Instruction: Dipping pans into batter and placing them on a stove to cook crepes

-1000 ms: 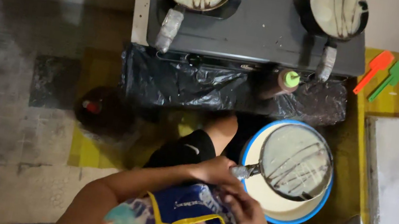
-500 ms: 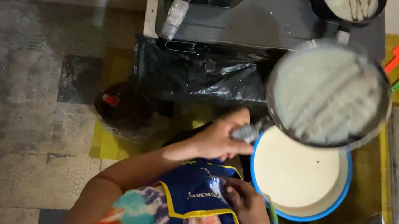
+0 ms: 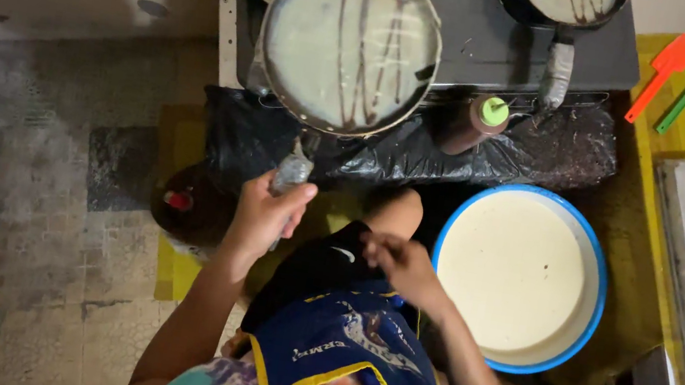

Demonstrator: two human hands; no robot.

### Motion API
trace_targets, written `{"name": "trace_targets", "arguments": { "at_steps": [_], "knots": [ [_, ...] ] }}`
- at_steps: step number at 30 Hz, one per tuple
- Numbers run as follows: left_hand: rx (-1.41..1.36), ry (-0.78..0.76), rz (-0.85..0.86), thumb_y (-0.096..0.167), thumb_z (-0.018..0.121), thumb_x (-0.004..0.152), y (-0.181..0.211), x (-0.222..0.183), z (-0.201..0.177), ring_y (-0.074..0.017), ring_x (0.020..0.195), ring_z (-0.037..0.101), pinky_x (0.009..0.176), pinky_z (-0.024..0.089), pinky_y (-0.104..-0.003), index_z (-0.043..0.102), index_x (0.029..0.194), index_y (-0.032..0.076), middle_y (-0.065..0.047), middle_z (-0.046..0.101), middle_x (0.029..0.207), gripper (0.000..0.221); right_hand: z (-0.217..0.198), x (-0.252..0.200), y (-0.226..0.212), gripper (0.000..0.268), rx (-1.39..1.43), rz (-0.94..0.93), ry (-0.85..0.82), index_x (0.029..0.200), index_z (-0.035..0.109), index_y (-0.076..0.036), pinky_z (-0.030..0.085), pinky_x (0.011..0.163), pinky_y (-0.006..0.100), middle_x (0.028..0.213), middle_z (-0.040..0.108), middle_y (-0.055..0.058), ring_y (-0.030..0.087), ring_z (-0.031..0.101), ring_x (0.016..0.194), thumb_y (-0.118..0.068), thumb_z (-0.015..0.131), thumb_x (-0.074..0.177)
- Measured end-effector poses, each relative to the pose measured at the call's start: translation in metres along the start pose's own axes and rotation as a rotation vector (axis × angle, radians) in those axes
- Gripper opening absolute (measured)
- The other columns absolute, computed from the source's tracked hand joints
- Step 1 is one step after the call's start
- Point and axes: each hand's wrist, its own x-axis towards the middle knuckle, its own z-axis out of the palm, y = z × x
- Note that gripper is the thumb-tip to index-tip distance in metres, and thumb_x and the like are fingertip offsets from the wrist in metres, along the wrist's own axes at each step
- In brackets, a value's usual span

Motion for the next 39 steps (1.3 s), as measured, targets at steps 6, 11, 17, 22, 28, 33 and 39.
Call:
{"name": "trace_targets", "arguments": {
  "at_steps": [6, 11, 17, 22, 28, 33, 39],
  "knots": [
    [0.107, 0.110, 0.022, 0.020, 0.078, 0.087, 0.016, 0.000, -0.026, -0.0151, 0.027, 0.045, 0.033, 0.037, -0.025, 0.057, 0.062, 0.007, -0.008, 0.048, 0.035, 0.036, 0.017, 0.112, 0.006, 0.023, 0.139, -0.202, 0.091, 0.112, 0.078, -0.014, 0.059, 0.065, 0.031, 0.079, 0.078, 0.009, 0.022, 0.076, 0.075, -0.029, 0.069, 0.098],
    [0.074, 0.229, 0.003, 0.015, 0.075, 0.086, 0.050, -0.013, -0.026, -0.0152, 0.027, 0.046, 0.032, 0.037, -0.027, 0.055, 0.069, 0.006, -0.008, 0.050, 0.040, 0.028, 0.043, 0.137, -0.011, 0.025, 0.452, -0.084, 0.019, 0.118, 0.075, -0.007, 0.060, 0.064, 0.024, 0.089, 0.079, 0.011, 0.017, 0.077, 0.078, -0.022, 0.064, 0.102],
    [0.032, 0.209, -0.016, 0.016, 0.078, 0.085, 0.007, -0.002, -0.043, -0.0163, 0.027, 0.048, 0.032, 0.039, -0.028, 0.057, 0.070, 0.005, -0.010, 0.052, 0.041, 0.028, 0.067, 0.142, 0.012, 0.026, 0.517, 0.005, -0.045, 0.119, 0.074, -0.005, 0.061, 0.065, 0.023, 0.090, 0.078, 0.013, 0.017, 0.076, 0.077, -0.022, 0.065, 0.101],
    [-0.016, 0.146, -0.022, 0.014, 0.078, 0.086, 0.010, -0.004, -0.037, -0.0168, 0.027, 0.047, 0.033, 0.039, -0.027, 0.056, 0.068, 0.004, -0.010, 0.048, 0.039, 0.031, 0.069, 0.139, 0.020, 0.027, 0.503, 0.089, -0.072, 0.121, 0.073, -0.009, 0.062, 0.068, 0.025, 0.094, 0.079, 0.012, 0.017, 0.077, 0.082, -0.027, 0.065, 0.102],
    [-0.019, 0.123, -0.027, 0.014, 0.078, 0.086, 0.018, -0.008, -0.031, -0.0174, 0.025, 0.045, 0.033, 0.038, -0.026, 0.055, 0.062, 0.004, -0.011, 0.045, 0.035, 0.035, 0.065, 0.140, 0.016, 0.026, 0.529, 0.075, -0.048, 0.120, 0.074, -0.010, 0.061, 0.067, 0.025, 0.092, 0.078, 0.012, 0.017, 0.077, 0.080, -0.026, 0.066, 0.100],
    [0.032, 0.125, -0.056, 0.016, 0.079, 0.085, 0.034, -0.015, -0.027, -0.0165, 0.027, 0.047, 0.034, 0.039, -0.026, 0.057, 0.062, 0.004, -0.010, 0.047, 0.036, 0.034, 0.066, 0.144, 0.019, 0.026, 0.527, 0.082, -0.056, 0.120, 0.073, -0.009, 0.061, 0.067, 0.024, 0.093, 0.078, 0.012, 0.017, 0.076, 0.079, -0.025, 0.065, 0.101],
    [0.101, 0.095, -0.113, 0.020, 0.081, 0.084, 0.038, -0.021, -0.028, -0.0166, 0.026, 0.047, 0.034, 0.039, -0.025, 0.058, 0.058, 0.004, -0.011, 0.048, 0.033, 0.039, 0.066, 0.144, 0.010, 0.025, 0.536, 0.095, -0.056, 0.119, 0.073, -0.007, 0.062, 0.065, 0.024, 0.092, 0.078, 0.013, 0.017, 0.076, 0.078, -0.023, 0.064, 0.102]
  ]
}}
